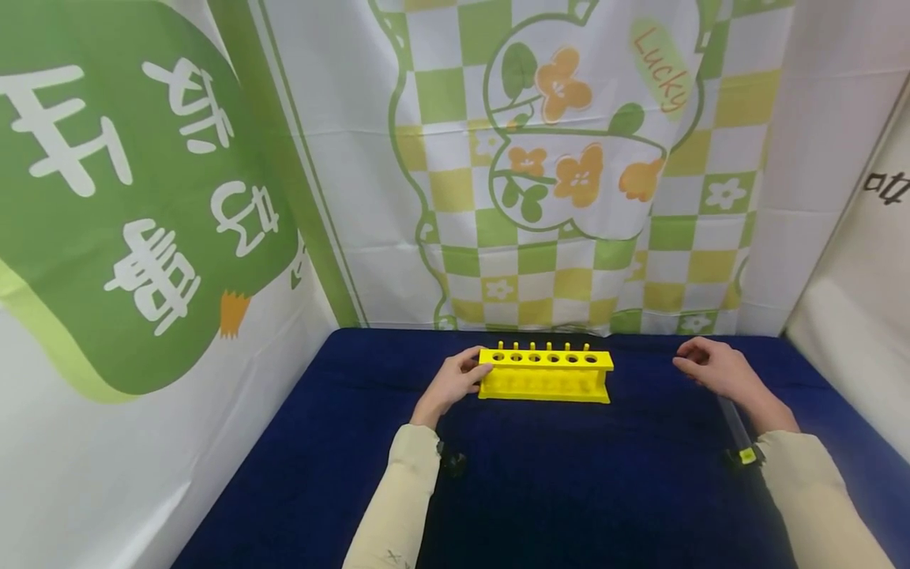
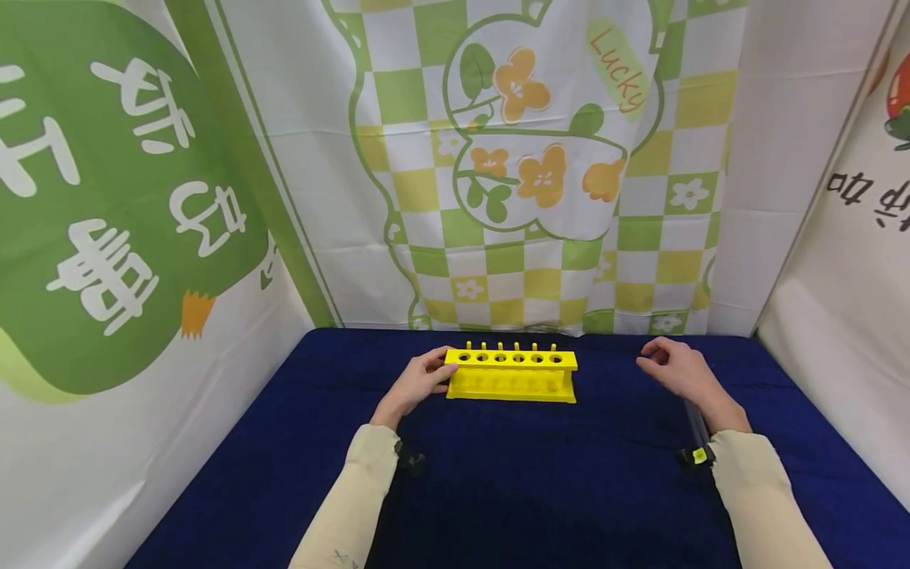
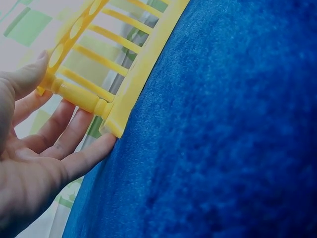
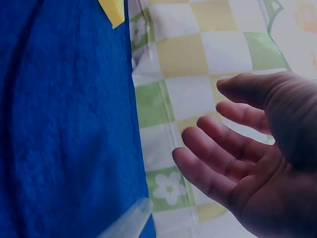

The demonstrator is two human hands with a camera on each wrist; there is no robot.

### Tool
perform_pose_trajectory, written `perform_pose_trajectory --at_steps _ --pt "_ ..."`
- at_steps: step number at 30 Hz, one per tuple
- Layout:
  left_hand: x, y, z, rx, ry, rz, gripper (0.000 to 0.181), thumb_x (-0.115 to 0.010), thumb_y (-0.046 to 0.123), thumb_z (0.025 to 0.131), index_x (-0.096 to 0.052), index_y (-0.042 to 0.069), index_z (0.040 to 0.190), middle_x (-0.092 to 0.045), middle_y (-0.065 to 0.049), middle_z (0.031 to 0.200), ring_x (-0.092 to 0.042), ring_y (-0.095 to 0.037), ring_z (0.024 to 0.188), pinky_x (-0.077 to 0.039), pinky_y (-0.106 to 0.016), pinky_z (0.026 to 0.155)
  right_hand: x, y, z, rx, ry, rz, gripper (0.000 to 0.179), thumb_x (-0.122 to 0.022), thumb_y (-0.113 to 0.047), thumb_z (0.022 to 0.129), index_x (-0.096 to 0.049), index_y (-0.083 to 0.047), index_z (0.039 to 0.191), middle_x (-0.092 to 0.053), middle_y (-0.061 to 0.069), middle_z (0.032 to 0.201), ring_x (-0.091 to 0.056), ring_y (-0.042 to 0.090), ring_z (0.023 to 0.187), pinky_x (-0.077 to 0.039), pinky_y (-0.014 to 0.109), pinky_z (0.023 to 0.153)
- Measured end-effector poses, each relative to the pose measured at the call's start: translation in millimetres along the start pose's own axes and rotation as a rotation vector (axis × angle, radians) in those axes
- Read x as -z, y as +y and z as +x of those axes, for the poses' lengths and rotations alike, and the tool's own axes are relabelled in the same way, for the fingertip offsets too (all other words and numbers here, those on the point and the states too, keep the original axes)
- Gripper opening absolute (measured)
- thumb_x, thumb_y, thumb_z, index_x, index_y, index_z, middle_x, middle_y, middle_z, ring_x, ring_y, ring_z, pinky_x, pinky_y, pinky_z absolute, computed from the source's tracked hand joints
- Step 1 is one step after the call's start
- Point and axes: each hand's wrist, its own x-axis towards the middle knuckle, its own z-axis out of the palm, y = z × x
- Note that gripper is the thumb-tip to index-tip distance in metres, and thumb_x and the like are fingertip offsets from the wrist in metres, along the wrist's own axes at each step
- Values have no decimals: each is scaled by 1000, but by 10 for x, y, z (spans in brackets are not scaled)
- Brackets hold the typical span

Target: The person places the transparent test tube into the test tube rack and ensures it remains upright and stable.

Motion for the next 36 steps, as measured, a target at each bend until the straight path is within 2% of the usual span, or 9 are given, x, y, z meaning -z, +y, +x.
perform_pose_trajectory --at_steps 6,12,15,22,28,32,36 --pt "5 30 7 -2 -7 -8 60 -62 44 94 -45 23 148 -62 -11 125 -65 -24 108 -57 -43 93 59 27 -4 -28 -2 -43 41 -57 -36 100 -59 0 117 -68 15 95 -61 16 68 -48 30 56" --pt "11 18 10 -2 -11 -20 59 -63 43 94 -45 24 147 -62 -12 125 -65 -25 110 -56 -44 95 63 93 -8 -21 29 -93 39 -58 -35 98 -60 2 111 -67 13 90 -58 15 69 -47 33 58" --pt "15 10 5 -5 -16 -27 59 -63 41 95 -46 20 147 -62 -13 124 -65 -27 110 -56 -45 94 51 167 -10 -24 30 -116 36 -59 -35 98 -61 1 107 -66 11 88 -56 15 68 -46 33 60" --pt "19 -3 16 -4 -12 -37 56 -64 40 94 -47 23 146 -62 -13 124 -65 -27 111 -55 -46 95 43 283 2 -50 41 -127 33 -61 -33 97 -61 -1 102 -65 10 85 -54 15 66 -42 31 58" --pt "12 -5 16 11 -13 -35 60 -63 40 95 -45 20 148 -61 -14 125 -64 -29 112 -55 -46 95 68 349 -16 -78 24 -150 37 -60 -37 97 -61 -1 101 -63 11 85 -55 18 68 -44 35 60" --pt "15 -14 14 9 -19 -38 63 -64 41 94 -44 18 149 -61 -14 124 -65 -29 111 -55 -46 95 79 402 -31 -70 29 -165 34 -62 -34 95 -62 0 98 -63 11 84 -56 19 70 -46 38 62" --pt "18 -17 28 2 -19 -25 64 -64 43 93 -44 18 149 -62 -12 123 -65 -26 109 -56 -45 94 93 452 -44 -92 29 -166 33 -62 -30 94 -61 3 97 -64 13 82 -57 19 67 -46 36 59"
